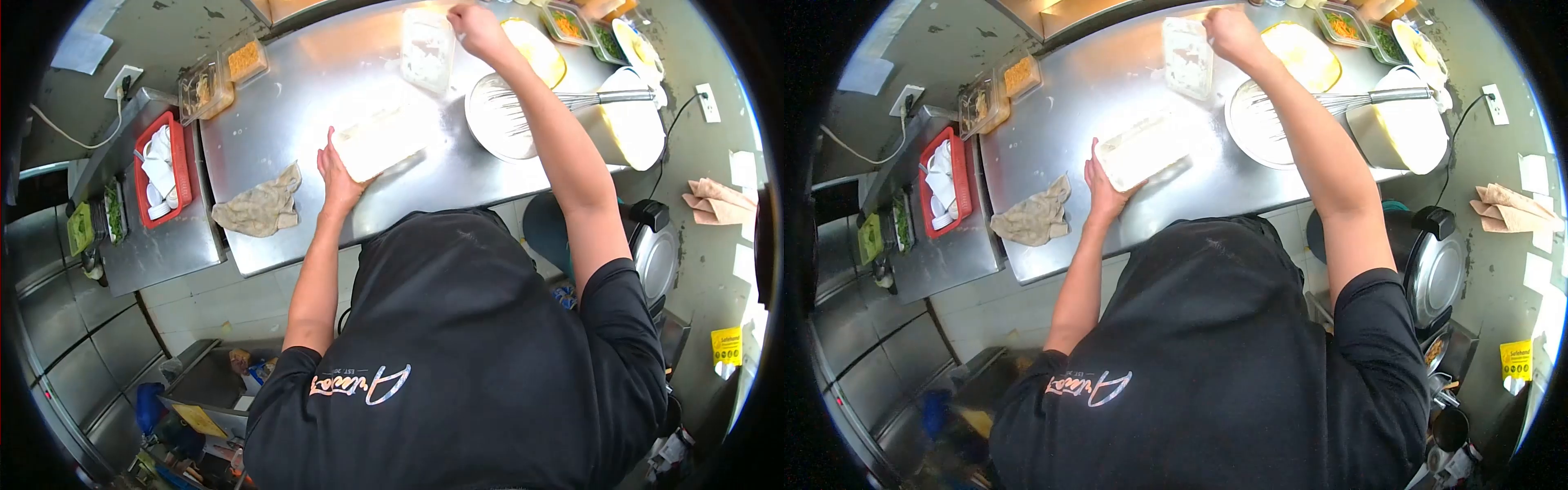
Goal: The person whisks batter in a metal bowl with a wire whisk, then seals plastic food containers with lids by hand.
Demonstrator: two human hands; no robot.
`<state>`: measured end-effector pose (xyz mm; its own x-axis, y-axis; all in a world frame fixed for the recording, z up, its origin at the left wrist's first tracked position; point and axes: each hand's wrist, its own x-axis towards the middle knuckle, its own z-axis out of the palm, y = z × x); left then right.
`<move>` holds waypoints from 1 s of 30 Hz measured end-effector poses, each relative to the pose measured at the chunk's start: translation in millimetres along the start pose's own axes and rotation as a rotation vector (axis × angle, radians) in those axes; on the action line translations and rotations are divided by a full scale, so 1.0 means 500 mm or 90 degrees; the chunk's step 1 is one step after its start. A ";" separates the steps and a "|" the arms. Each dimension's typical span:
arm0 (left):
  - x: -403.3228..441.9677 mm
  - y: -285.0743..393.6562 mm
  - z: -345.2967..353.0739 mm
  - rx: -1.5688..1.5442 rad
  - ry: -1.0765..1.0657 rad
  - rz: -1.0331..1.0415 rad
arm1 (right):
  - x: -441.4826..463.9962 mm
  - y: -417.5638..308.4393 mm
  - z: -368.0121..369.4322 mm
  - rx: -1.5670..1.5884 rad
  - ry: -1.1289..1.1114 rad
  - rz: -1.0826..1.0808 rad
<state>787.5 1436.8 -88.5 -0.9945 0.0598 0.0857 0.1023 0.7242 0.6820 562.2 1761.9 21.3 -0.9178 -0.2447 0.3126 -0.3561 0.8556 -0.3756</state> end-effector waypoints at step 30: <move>0.282 0.323 0.272 -0.293 -0.218 -0.050 | -0.395 0.111 -0.438 -0.457 -0.085 0.185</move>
<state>660.8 1655.6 -65.1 -0.9416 0.2926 -0.1663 -0.0502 0.3666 0.9290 762.0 1957.6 129.8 -0.9862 0.0197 0.1642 0.0599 0.9680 0.2436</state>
